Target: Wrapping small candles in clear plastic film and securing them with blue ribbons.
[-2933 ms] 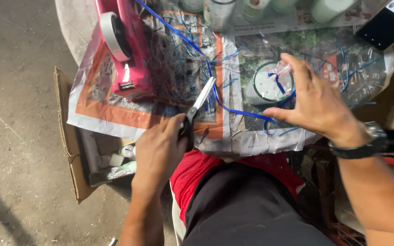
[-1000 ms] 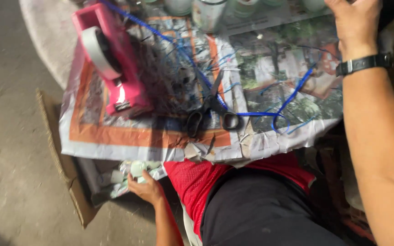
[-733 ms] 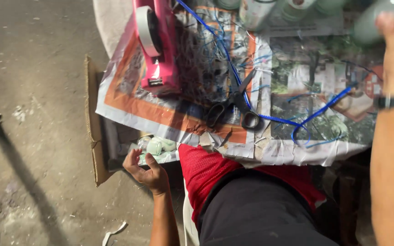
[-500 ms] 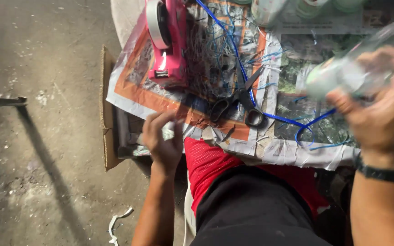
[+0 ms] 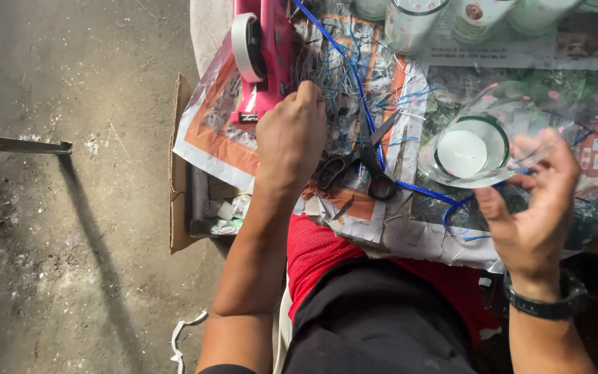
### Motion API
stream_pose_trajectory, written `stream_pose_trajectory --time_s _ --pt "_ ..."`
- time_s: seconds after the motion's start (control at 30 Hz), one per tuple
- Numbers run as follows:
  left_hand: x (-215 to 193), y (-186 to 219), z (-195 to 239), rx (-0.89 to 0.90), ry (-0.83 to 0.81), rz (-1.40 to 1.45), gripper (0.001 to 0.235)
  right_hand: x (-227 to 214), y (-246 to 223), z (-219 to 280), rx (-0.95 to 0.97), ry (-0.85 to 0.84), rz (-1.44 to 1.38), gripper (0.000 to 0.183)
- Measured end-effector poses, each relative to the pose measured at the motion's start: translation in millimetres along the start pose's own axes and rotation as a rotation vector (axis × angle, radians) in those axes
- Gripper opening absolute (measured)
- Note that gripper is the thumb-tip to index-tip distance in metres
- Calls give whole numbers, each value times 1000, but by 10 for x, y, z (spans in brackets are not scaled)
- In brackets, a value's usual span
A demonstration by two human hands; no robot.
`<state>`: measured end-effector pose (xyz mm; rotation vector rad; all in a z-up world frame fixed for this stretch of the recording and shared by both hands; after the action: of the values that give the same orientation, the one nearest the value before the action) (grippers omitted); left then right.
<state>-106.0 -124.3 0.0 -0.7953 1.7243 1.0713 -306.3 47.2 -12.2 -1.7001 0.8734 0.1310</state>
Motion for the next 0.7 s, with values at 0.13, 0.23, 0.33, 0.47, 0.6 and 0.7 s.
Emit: stream_pose_trajectory --time_s 0.13,0.23,0.33,0.47,0.6,0.7 --pt "174 -28 -195 -106 -82 -37 15 -129 114 156 53 69 -91 54" --pt "521 -200 -396 -217 -203 -141 21 -150 123 202 78 50 -87 52" --pt "478 -151 -424 -295 -323 -106 20 -220 158 231 96 65 -93 49" --pt "251 -220 -447 -219 -119 -53 13 -315 182 219 81 93 -82 47" --pt "-264 -146 -374 1 223 82 10 -304 153 179 75 77 -83 45" --pt "-378 -194 -361 34 269 158 9 -252 96 147 55 62 -85 44"
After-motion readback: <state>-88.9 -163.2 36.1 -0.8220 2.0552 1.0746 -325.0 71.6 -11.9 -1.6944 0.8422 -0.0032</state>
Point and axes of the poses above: each hand's wrist, its own z-axis away from the middle knuckle, its own x-axis out of the palm, y = z × x, the point moved 8 cm from there along -z, towards the middle knuckle, and after that the axes turned 6 degrees about z, right-handed, at the moved point
